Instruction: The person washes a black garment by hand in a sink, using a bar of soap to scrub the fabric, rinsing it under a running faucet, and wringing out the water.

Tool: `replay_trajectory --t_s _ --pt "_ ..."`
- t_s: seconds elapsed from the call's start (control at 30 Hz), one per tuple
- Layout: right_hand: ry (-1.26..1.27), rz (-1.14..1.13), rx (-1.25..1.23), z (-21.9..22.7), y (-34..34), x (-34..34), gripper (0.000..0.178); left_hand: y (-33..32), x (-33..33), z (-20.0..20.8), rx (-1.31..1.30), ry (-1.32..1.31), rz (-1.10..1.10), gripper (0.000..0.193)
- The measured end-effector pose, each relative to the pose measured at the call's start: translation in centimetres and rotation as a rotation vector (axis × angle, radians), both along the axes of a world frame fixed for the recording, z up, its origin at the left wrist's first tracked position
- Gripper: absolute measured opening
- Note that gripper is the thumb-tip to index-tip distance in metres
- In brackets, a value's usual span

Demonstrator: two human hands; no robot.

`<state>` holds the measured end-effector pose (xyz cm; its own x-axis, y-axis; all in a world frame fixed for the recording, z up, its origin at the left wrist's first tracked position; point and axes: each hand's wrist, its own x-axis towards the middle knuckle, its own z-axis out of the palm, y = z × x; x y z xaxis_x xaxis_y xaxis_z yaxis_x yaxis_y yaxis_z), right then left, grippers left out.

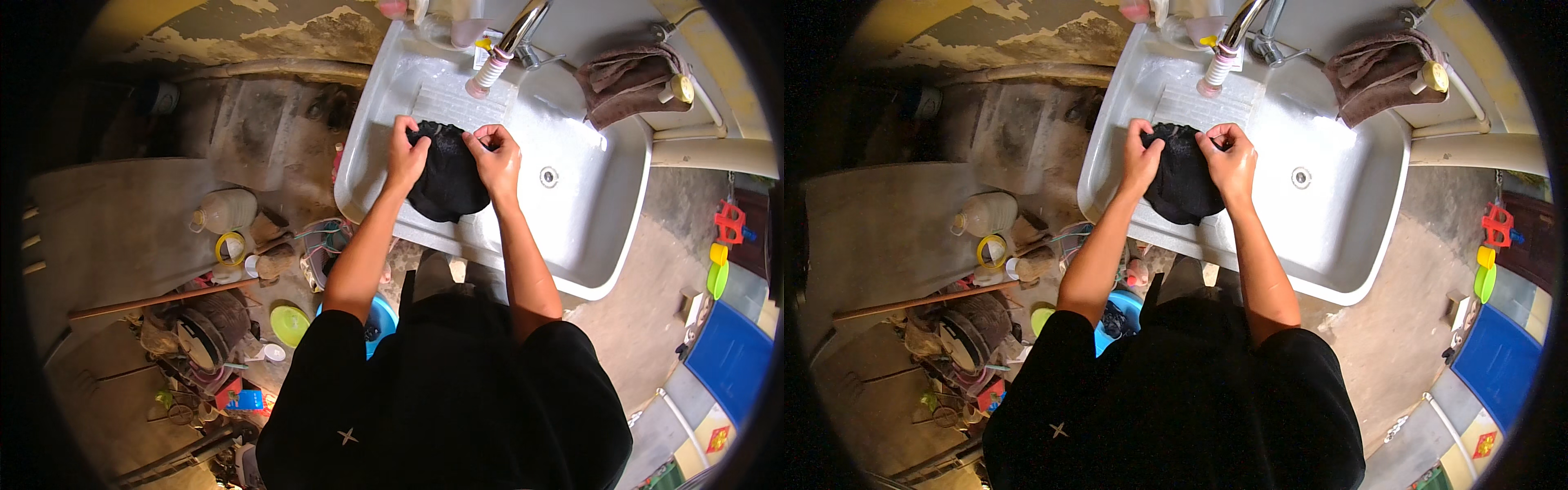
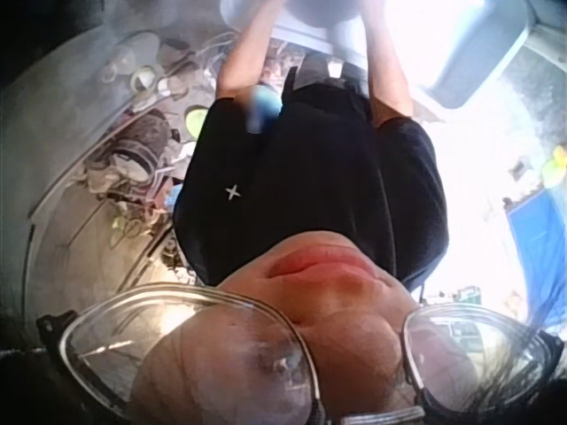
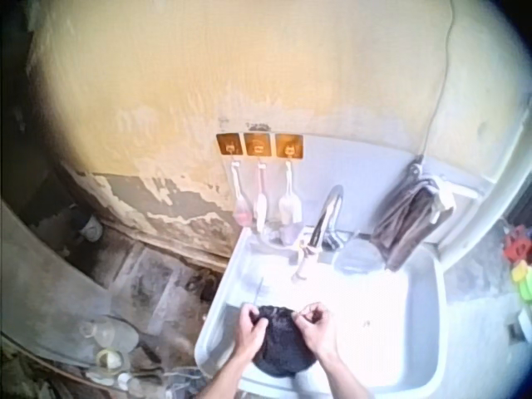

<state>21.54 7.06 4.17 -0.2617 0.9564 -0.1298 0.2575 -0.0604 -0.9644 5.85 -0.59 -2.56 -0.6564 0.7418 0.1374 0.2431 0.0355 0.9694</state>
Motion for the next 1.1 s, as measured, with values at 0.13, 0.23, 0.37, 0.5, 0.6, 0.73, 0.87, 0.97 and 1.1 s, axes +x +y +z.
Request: replay_trajectory --t_s 0.13,0.23,0.37,0.5,0.6,0.73,0.87,0.97,1.1 --pt "0.229 -0.075 0.268 -0.2 -2.1 0.3 0.019 -1.6 -0.9 5.3 0.186 0.279 -0.032 0.037" --pt "0.193 -0.147 0.283 -1.2 -3.5 1.9 0.017 -4.4 0.0 6.9 0.148 0.257 -0.082 0.042" --pt "-0.306 -0.095 0.382 -4.5 -4.2 4.5 0.022 -7.7 1.4 5.5 -0.083 0.410 -0.287 0.040" --pt "-0.565 0.088 0.558 -7.0 -5.7 2.0 0.052 -6.1 2.9 2.3 -0.366 0.845 -0.130 0.045" --pt "-0.634 0.141 0.653 -8.5 -4.2 -1.4 0.050 -2.3 1.4 -0.9 -0.463 0.850 -0.147 0.051" --pt "-0.638 0.194 0.743 -8.9 -2.6 -1.2 0.044 -0.9 0.6 -1.3 -0.488 0.672 -0.273 0.049" --pt "-0.542 0.286 0.717 -8.7 -4.7 1.2 0.043 -3.1 3.6 -0.6 -0.368 0.734 -0.220 0.042" --pt "-0.525 0.288 0.748 -9.1 -2.5 0.0 0.033 -0.8 3.3 -0.8 -0.430 0.764 -0.189 0.034" --pt "-0.491 0.429 0.719 -10.2 2.5 -1.3 0.018 2.3 1.6 -2.3 -0.451 0.764 -0.175 0.026"
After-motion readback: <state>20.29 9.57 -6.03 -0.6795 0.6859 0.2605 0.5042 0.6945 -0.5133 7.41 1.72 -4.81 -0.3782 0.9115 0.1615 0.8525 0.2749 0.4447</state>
